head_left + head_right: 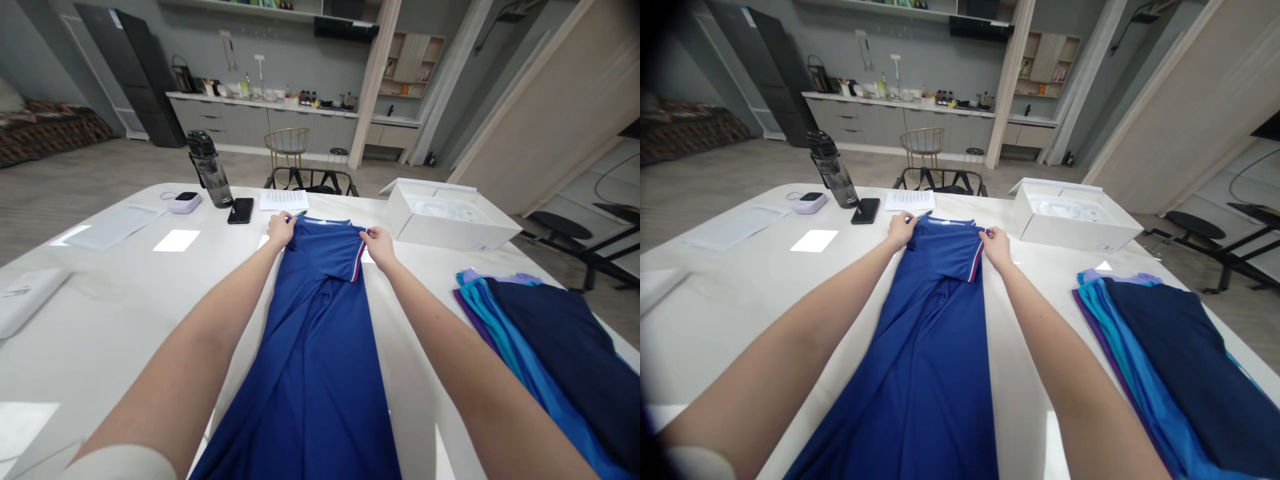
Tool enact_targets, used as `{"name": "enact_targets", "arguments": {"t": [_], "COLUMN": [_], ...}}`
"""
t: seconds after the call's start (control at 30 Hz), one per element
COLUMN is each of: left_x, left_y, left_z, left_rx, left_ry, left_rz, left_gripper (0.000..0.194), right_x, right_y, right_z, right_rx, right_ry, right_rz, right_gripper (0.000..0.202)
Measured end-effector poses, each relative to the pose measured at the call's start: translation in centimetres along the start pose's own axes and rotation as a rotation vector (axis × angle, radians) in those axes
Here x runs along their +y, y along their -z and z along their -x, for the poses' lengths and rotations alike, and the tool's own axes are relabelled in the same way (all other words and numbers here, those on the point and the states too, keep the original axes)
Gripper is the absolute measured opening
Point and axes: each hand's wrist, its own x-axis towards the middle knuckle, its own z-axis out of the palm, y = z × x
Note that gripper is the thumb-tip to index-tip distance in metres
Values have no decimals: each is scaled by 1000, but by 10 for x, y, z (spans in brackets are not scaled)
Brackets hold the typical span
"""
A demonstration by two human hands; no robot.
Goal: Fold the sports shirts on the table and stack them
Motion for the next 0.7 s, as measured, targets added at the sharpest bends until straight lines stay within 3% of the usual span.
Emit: {"name": "enact_targets", "arguments": {"t": [0.1, 0.17, 0.27, 0.37, 0.47, 0.57, 0.7], "left_x": [1, -2, -12, -19, -18, -13, -9], "left_y": [-5, -5, 0, 3, -1, -10, -24], "left_z": [28, 44, 50, 43, 32, 21, -1], "left_rx": [104, 100, 18, -111, -186, -153, -80], "left_ry": [-86, -154, -29, 70, 62, -11, -43], "left_rz": [-105, -153, -202, -189, -160, -169, -151], "left_gripper": [42, 47, 58, 54, 41, 33, 29], "right_x": [2, 2, -3, -10, -15, -16, -12], "right_y": [-13, -19, -24, -28, -37, -45, -51], "right_z": [3, 9, 15, 14, 9, -1, -28], "right_rx": [-52, -67, -63, -98, -110, -77, -32], "right_ry": [-63, -71, -98, -161, -144, -83, -74], "right_rz": [209, 303, 381, 433, 470, 479, 436], "right_gripper": [27, 36, 54, 58, 42, 30, 29]}}
